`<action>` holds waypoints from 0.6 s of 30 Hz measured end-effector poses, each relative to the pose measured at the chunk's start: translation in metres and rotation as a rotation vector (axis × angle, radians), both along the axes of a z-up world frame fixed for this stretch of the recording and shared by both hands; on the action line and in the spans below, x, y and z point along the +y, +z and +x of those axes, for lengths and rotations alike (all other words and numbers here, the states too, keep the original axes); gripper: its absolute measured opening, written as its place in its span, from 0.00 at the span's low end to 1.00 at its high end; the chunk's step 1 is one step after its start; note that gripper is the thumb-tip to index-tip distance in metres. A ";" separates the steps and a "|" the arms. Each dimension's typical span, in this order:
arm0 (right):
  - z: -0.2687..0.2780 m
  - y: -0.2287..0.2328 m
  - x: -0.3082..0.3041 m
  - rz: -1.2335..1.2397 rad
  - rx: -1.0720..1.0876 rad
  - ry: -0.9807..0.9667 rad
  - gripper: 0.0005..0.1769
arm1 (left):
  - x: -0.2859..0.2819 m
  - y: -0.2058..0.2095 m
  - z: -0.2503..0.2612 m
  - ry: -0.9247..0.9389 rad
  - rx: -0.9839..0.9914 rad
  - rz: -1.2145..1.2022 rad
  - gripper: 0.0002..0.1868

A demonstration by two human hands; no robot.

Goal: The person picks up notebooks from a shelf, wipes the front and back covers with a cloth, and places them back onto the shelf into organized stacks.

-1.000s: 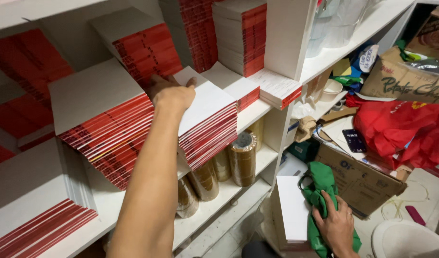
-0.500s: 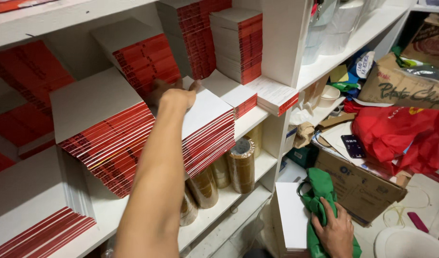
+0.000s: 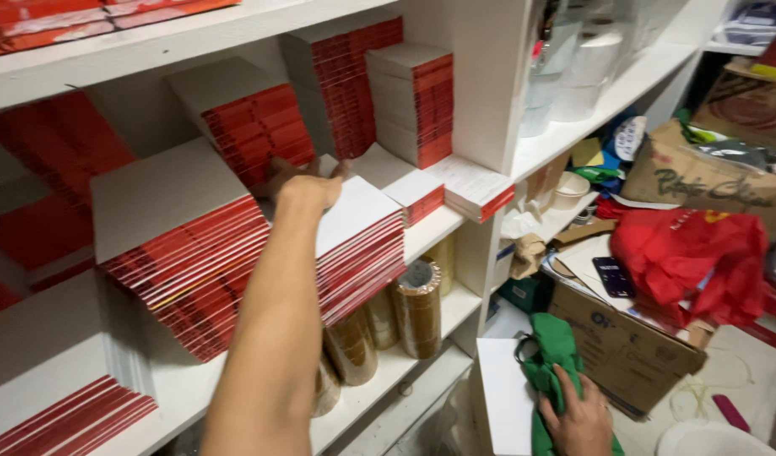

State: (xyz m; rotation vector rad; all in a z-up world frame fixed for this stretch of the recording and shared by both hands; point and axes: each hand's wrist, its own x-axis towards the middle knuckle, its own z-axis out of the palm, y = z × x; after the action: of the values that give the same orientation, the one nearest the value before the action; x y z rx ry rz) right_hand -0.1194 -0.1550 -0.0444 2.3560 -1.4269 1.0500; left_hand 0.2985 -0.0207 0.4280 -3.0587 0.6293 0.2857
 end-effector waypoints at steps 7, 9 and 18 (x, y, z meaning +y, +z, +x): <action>-0.005 0.023 0.010 0.134 0.104 0.090 0.42 | 0.005 -0.023 -0.006 -0.026 -0.021 -0.030 0.43; -0.004 0.029 0.013 0.246 0.124 0.144 0.40 | 0.015 -0.031 -0.037 -0.110 -0.616 -0.202 0.34; -0.017 0.071 -0.006 0.397 -0.196 0.265 0.38 | 0.032 -0.302 -0.263 -1.174 -0.184 -0.668 0.19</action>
State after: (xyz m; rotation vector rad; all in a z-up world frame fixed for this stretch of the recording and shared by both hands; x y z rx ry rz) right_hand -0.1367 -0.1613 0.0264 2.8569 -1.5399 1.1816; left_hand 0.0359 0.0117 0.1258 -2.4401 2.6469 -0.2808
